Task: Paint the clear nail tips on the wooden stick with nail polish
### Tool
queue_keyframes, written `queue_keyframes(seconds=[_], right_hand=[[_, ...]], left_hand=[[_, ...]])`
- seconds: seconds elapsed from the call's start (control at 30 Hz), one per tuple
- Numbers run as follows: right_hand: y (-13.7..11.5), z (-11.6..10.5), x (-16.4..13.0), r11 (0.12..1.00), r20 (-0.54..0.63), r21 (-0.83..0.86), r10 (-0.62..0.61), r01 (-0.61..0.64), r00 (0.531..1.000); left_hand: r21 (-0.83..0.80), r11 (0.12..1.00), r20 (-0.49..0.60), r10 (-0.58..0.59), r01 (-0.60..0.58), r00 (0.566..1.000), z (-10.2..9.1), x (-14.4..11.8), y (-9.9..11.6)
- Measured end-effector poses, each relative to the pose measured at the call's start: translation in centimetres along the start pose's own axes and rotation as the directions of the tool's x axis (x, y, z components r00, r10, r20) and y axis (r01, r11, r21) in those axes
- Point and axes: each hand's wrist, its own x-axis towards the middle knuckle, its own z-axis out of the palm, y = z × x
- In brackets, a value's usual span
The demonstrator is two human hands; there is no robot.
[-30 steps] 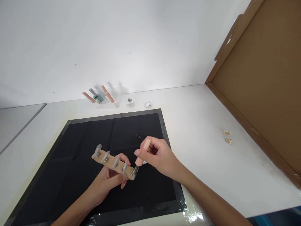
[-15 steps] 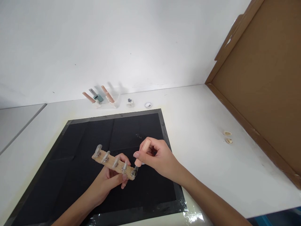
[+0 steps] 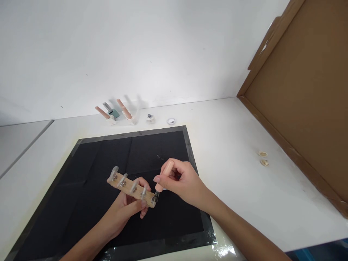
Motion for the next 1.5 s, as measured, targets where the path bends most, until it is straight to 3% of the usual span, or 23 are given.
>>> queue_keyframes(seconds=[0.27,0.47,0.93,1.33,1.5], right_hand=[[-0.10,-0.02,-0.03,0.996,-0.007,0.085,0.007,-0.007,1.000],[0.35,-0.52,0.32,0.967,-0.157,0.254,0.080,-0.038,0.984],[-0.02,0.00,-0.45,0.982,-0.011,0.186,-0.024,0.026,1.000],[-0.10,-0.31,-0.02,0.997,-0.153,0.073,0.036,-0.025,0.988],[-0.26,-0.42,0.20,0.991,-0.241,0.137,0.033,0.000,0.970]], left_hand=[[-0.054,0.999,0.004,-0.004,0.004,1.000,0.13,-0.08,0.18],[-0.098,0.995,0.005,0.019,-0.019,1.000,0.21,-0.21,0.46],[-0.075,0.997,0.005,0.029,-0.029,1.000,0.29,-0.25,0.47],[-0.076,0.996,0.025,0.047,-0.045,0.999,-0.18,-0.01,-0.13],[-0.079,0.996,0.023,0.043,-0.041,0.999,-0.23,-0.10,-0.18]])
